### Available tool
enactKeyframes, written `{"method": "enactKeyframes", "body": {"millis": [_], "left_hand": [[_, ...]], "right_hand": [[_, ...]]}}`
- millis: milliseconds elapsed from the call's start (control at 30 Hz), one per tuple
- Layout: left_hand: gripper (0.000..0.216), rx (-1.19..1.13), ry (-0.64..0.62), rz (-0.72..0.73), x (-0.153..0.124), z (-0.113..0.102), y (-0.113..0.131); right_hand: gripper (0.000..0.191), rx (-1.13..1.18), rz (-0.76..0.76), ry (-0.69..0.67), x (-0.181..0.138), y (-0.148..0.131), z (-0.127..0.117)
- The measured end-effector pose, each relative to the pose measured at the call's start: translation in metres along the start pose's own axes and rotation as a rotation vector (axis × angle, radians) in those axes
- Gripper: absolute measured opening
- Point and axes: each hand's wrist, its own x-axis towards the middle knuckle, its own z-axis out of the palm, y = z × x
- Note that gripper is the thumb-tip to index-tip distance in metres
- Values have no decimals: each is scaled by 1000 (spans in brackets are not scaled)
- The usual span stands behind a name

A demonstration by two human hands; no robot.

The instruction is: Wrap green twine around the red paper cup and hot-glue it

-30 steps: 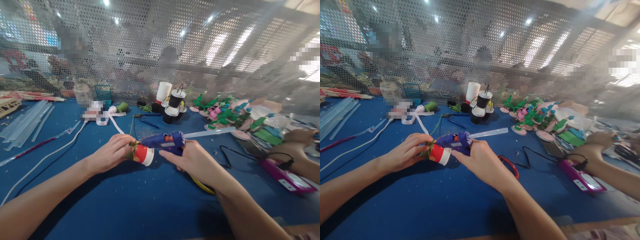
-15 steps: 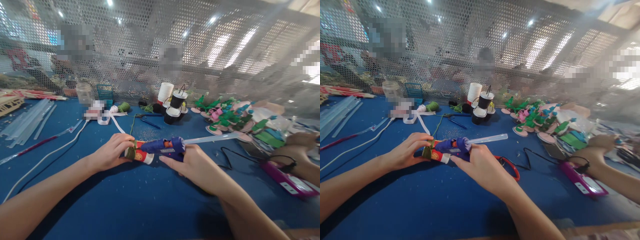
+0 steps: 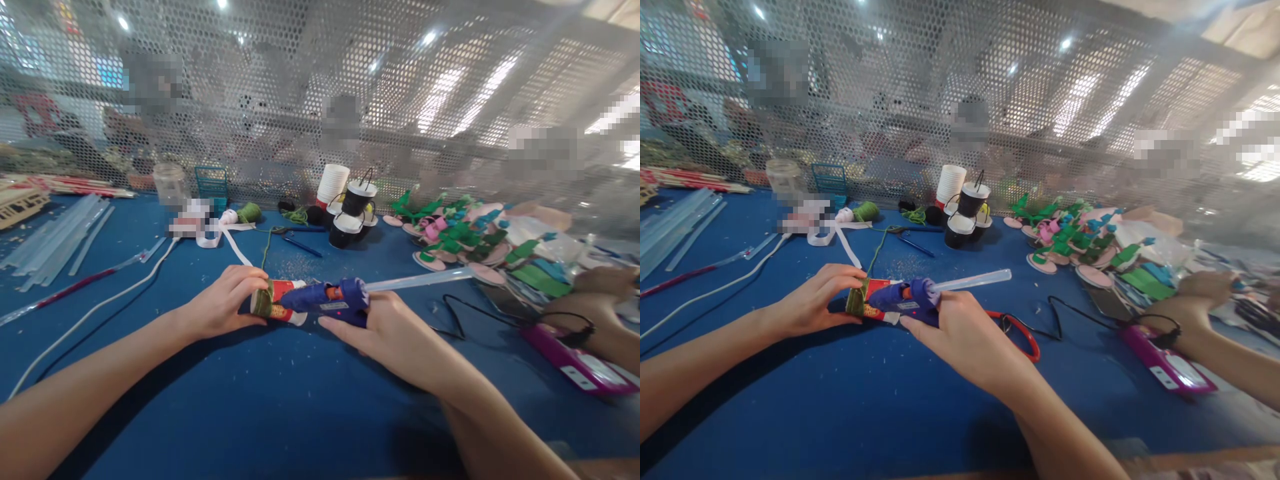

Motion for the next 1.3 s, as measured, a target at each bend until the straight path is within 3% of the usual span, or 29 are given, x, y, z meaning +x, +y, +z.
{"method": "enactKeyframes", "body": {"millis": [367,900,1133,1300], "left_hand": [[39,18,-17,2,2,-2,2],[23,148,-30,158,7,-5,9],[20,172,-16,151,8,-7,9],[23,195,14,166,7,-5,8]], "right_hand": [[24,-25,25,51,1,4,-1],[30,39,80,127,14,8,3],[24,203,227,75,24,16,5],[26,347,220,324,43,38,7]]}}
